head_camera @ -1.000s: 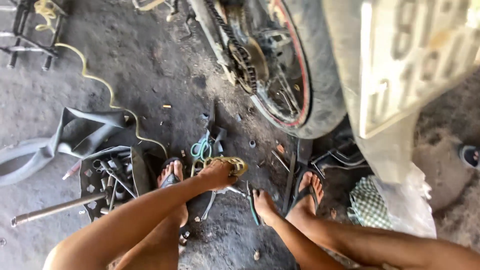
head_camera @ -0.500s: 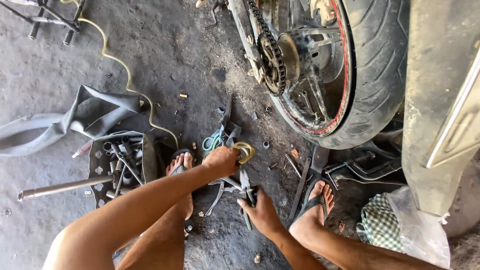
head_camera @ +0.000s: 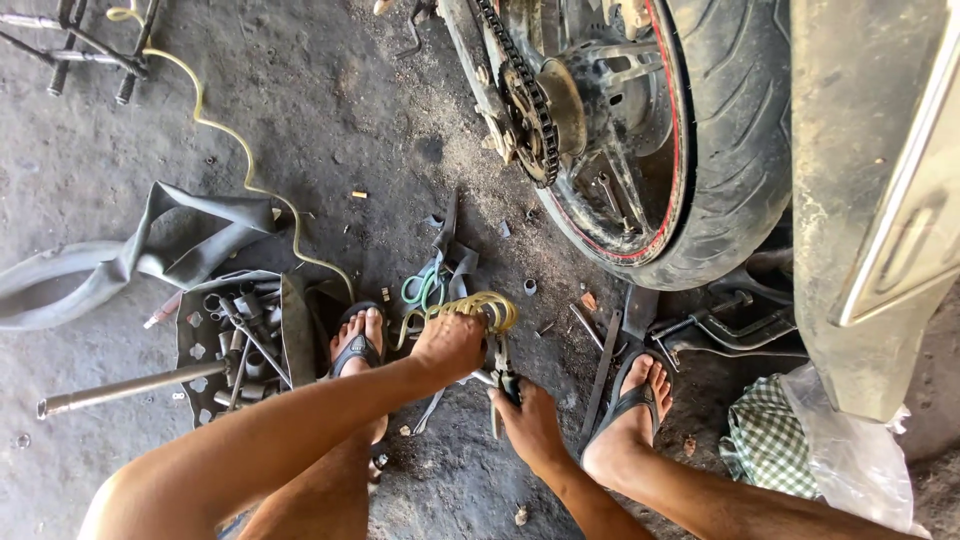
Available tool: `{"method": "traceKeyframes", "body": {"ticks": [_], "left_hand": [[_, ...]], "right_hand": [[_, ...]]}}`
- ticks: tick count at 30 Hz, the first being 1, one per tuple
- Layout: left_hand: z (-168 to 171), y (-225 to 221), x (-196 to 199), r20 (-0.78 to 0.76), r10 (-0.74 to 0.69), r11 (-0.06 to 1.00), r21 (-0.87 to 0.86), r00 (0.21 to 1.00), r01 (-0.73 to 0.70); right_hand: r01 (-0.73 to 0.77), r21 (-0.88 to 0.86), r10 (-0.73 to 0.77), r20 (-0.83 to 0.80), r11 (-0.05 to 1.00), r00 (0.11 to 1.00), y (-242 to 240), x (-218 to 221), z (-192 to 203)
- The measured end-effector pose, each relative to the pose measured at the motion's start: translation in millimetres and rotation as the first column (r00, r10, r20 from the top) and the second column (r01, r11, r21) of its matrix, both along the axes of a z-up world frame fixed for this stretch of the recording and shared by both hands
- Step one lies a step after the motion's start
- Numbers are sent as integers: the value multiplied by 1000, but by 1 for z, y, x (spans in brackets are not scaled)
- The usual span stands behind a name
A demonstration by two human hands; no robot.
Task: Repairing a motorcycle tire by inspecting the rim and inner tube.
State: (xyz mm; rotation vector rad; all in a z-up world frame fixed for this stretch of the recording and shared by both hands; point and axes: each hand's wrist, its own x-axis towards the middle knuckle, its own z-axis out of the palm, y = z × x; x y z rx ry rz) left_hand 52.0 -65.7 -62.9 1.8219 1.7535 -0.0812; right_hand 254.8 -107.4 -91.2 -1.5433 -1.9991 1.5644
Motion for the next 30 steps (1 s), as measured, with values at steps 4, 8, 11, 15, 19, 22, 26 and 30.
{"method": "traceKeyframes", "body": {"ticks": [4, 8, 11, 15, 19, 22, 26, 30], "left_hand": [[9, -3, 2, -72, -79, 997, -5, 994, 79], [2, -4, 4, -142, -123, 992, -40, 982, 119], [12, -3, 3, -63, -21, 1000, 7, 998, 22], [15, 0, 8, -170, -19, 998, 48, 985, 27], [11, 3, 10, -155, 42, 999, 6, 987, -41], [7, 5, 3, -122, 104, 992, -62, 987, -112], [-8, 5, 2, -20, 144, 989, 45, 989, -143], [-8, 5, 4, 85, 230, 972, -60, 970, -225]], "right_hand": [[-9, -193, -28, -190, 981, 981, 2, -9, 14], [-50, -28, 48, -70, 998, 996, -1, -10, 10], [-5, -99, -3, -82, 995, 997, 1, -12, 9], [-134, 236, 143, -22, 963, 989, 4, -18, 19], [177, -203, -208, -141, 963, 968, -6, -27, 26], [143, -200, -181, -186, 969, 966, 1, -33, 54], [141, -41, -146, -214, 989, 966, -3, -27, 29], [42, 208, -10, -151, 977, 989, 1, -20, 17]]}}
